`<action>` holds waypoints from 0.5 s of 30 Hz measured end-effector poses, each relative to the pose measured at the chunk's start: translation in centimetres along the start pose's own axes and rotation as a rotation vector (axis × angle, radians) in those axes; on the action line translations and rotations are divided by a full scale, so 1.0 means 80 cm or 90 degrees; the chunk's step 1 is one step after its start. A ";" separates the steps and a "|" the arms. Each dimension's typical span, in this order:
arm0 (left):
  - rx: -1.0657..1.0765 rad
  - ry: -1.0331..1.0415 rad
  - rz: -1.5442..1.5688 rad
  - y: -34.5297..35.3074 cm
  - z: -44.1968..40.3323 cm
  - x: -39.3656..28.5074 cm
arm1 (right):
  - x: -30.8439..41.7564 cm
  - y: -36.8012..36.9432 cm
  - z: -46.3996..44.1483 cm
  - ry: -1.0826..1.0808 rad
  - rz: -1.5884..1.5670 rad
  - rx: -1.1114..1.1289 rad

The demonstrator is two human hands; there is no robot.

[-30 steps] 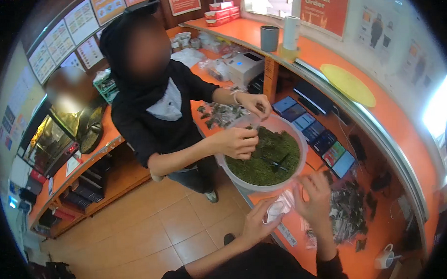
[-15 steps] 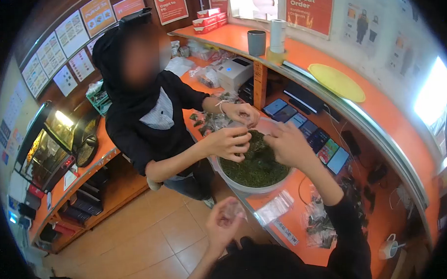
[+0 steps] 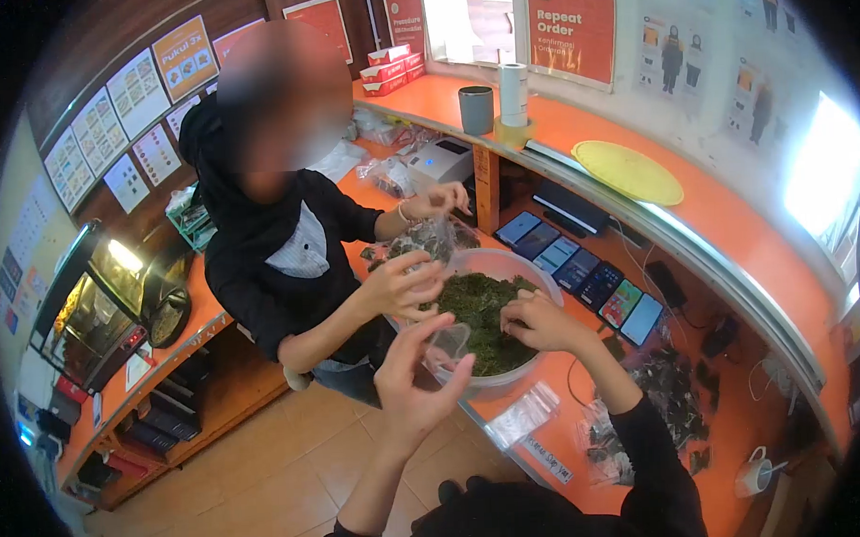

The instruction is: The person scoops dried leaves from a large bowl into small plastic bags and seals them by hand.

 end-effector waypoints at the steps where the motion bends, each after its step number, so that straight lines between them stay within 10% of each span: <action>1: 0.057 0.016 -0.052 0.012 -0.007 0.003 | -0.003 -0.003 0.001 -0.002 0.003 -0.001; 15: 0.283 -0.088 -0.296 0.071 -0.022 0.121 | 0.046 -0.083 -0.024 -0.030 0.196 -0.271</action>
Point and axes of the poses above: each hand's wrist, its own z-axis away from the middle knuckle, its own y-axis out of the palm, x = y × z, the point moved 3 cm from there along -z, towards the middle knuckle, and after that the axes turned 13 degrees about -x, right-handed, at the moved point
